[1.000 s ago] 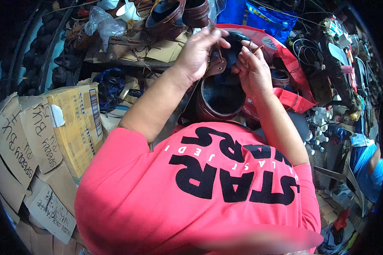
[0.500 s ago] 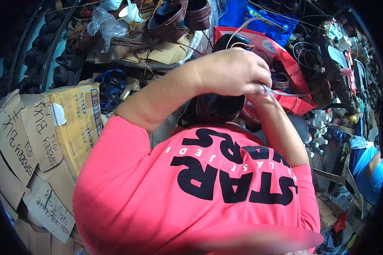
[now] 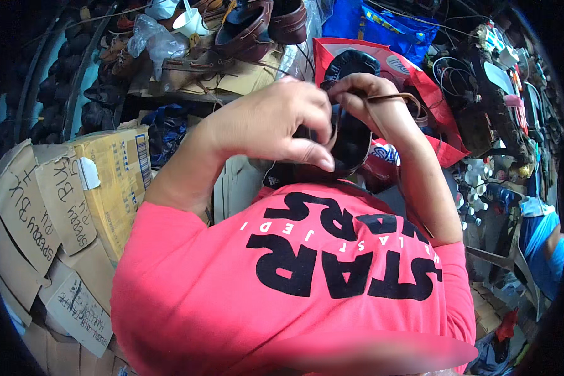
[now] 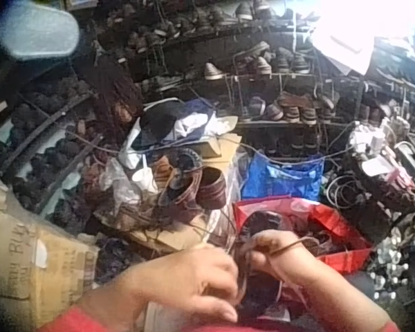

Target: The recorder is lacing and organizing various leather shoes and boots from a large bag.

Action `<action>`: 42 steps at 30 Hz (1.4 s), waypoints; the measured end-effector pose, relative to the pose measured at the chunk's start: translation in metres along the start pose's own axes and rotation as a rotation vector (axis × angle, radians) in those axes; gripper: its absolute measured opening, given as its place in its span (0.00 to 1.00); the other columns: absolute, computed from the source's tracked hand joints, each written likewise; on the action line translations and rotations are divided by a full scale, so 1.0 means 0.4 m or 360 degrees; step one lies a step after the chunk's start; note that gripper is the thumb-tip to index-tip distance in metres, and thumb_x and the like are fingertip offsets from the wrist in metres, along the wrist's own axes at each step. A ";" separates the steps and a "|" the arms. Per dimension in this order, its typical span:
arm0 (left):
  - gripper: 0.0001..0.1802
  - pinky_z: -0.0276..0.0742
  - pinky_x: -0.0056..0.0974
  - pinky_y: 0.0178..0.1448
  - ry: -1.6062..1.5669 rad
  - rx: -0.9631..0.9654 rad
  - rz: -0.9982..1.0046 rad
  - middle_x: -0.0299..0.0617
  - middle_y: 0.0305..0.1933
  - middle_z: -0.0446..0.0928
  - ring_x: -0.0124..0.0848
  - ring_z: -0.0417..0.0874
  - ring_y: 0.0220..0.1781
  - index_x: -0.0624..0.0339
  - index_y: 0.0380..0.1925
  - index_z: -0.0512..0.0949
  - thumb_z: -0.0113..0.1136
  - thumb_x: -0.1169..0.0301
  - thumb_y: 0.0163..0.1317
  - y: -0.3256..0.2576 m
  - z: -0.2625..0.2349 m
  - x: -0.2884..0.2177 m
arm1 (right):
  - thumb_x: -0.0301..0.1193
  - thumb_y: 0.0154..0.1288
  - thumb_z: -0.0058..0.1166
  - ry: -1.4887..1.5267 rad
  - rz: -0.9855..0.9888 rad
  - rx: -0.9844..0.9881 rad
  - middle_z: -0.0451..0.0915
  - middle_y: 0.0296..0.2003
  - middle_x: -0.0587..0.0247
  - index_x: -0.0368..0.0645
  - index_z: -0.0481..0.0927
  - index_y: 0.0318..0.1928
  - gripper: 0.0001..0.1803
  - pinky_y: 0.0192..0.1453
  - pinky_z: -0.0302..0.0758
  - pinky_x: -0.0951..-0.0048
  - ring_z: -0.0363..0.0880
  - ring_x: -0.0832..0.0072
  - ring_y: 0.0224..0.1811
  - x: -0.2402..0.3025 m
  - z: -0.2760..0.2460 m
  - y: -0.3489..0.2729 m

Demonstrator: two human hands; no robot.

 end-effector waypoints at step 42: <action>0.19 0.72 0.49 0.30 0.1423 -0.0770 -0.0634 0.48 0.20 0.75 0.49 0.78 0.24 0.57 0.16 0.71 0.56 0.58 0.61 -0.274 -0.171 0.396 | 0.41 0.71 0.45 -0.0133 0.0425 -0.0566 0.71 0.22 0.68 0.37 0.75 0.31 0.19 0.32 0.65 0.75 0.67 0.79 0.26 -0.304 -0.223 -0.296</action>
Point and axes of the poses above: each hand's wrist, its own y-axis towards the middle knuckle, its own z-axis out of the palm, x = y × z, the point moved 10 cm from there along y, towards the middle knuckle
